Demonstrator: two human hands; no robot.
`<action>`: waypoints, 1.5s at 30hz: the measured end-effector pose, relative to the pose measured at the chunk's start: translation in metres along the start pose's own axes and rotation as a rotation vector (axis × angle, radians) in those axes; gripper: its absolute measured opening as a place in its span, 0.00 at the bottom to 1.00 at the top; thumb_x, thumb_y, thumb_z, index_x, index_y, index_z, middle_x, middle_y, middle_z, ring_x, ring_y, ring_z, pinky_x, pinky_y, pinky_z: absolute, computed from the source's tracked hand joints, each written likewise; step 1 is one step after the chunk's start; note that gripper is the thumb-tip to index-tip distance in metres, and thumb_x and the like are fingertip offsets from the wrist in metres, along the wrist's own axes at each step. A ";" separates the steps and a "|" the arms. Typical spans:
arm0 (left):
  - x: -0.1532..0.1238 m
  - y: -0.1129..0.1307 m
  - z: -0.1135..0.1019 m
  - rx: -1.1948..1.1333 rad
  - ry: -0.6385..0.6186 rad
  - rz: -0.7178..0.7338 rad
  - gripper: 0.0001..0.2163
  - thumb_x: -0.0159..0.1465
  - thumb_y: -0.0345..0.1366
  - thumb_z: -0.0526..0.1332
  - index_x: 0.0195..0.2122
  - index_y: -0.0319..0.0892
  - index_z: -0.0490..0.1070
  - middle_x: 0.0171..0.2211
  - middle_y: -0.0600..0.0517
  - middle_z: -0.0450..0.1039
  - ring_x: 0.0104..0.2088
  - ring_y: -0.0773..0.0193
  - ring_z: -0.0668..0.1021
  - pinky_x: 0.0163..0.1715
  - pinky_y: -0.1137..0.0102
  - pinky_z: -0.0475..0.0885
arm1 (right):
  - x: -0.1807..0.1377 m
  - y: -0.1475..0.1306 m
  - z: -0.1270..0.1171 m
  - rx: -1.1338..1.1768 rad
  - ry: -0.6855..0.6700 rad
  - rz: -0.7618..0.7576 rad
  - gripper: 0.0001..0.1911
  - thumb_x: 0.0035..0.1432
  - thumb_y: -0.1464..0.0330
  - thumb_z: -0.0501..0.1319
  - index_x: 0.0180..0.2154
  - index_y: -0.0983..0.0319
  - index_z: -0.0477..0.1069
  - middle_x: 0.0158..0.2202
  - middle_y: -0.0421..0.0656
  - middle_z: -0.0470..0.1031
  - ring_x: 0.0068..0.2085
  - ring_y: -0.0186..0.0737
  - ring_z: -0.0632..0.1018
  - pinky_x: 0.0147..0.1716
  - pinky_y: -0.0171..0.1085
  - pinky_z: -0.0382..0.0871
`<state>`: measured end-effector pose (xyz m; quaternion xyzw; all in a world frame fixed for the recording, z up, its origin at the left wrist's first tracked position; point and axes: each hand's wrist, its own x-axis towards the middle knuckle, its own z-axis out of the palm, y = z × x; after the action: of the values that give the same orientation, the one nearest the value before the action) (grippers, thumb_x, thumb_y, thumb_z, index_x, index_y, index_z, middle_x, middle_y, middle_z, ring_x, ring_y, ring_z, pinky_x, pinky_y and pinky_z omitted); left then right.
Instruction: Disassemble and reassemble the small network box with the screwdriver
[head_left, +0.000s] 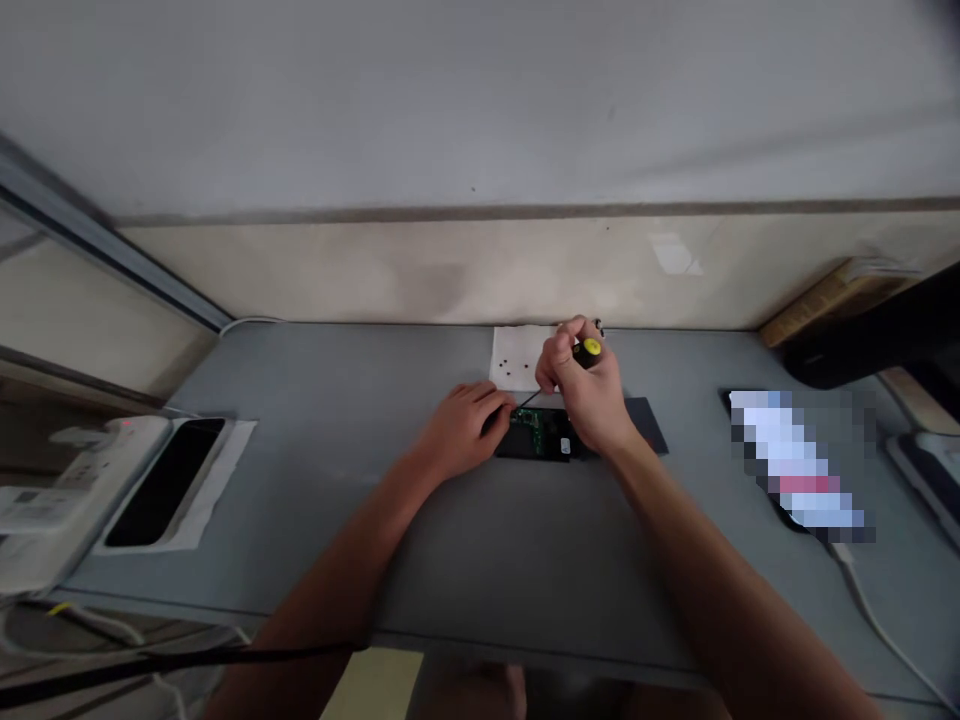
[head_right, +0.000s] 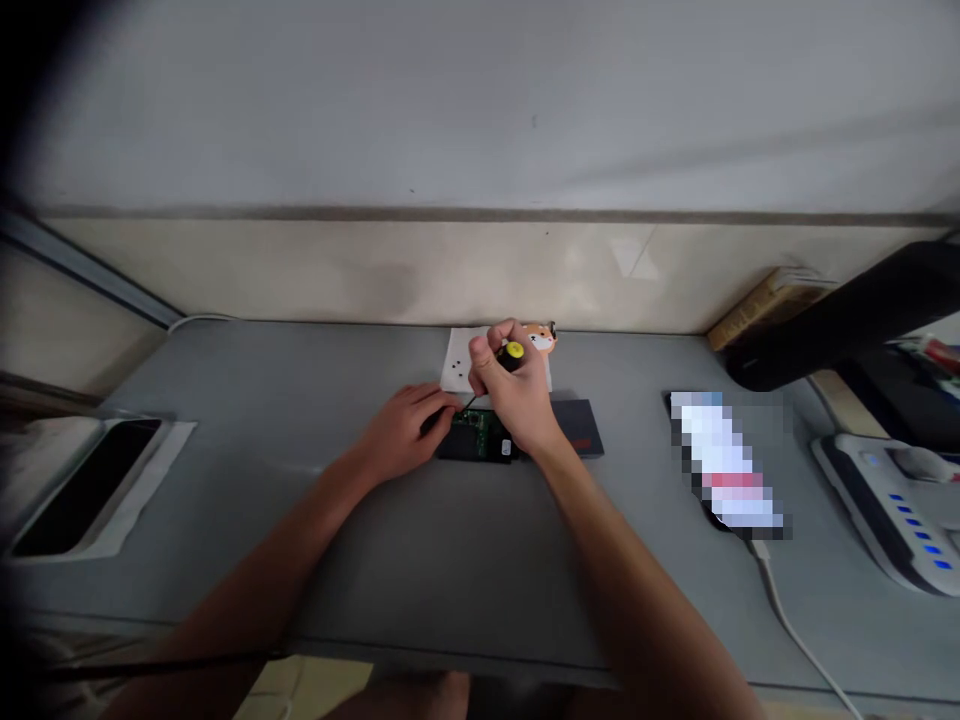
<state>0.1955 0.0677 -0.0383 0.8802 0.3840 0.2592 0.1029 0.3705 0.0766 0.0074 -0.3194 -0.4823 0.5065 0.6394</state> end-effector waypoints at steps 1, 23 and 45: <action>0.000 0.000 0.000 -0.007 0.003 0.003 0.10 0.71 0.29 0.52 0.40 0.42 0.74 0.36 0.49 0.78 0.39 0.58 0.79 0.45 0.62 0.72 | 0.001 0.000 -0.001 0.021 0.014 -0.001 0.25 0.58 0.44 0.65 0.31 0.56 0.60 0.20 0.30 0.56 0.20 0.29 0.62 0.22 0.34 0.60; 0.002 -0.001 -0.003 -0.010 0.009 0.034 0.11 0.71 0.31 0.52 0.40 0.43 0.74 0.35 0.49 0.78 0.37 0.57 0.79 0.41 0.61 0.74 | -0.002 0.002 0.004 0.056 -0.012 -0.005 0.23 0.62 0.43 0.59 0.35 0.56 0.66 0.22 0.34 0.63 0.23 0.33 0.66 0.25 0.37 0.63; 0.003 0.000 -0.013 -0.003 -0.050 0.058 0.14 0.73 0.34 0.49 0.43 0.43 0.76 0.39 0.48 0.80 0.38 0.55 0.81 0.42 0.59 0.76 | -0.001 0.002 -0.003 0.015 0.082 0.035 0.20 0.56 0.48 0.68 0.33 0.56 0.68 0.28 0.36 0.66 0.30 0.33 0.69 0.31 0.36 0.65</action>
<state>0.1900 0.0698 -0.0266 0.8970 0.3551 0.2408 0.1061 0.3732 0.0762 0.0045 -0.3435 -0.4459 0.5078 0.6521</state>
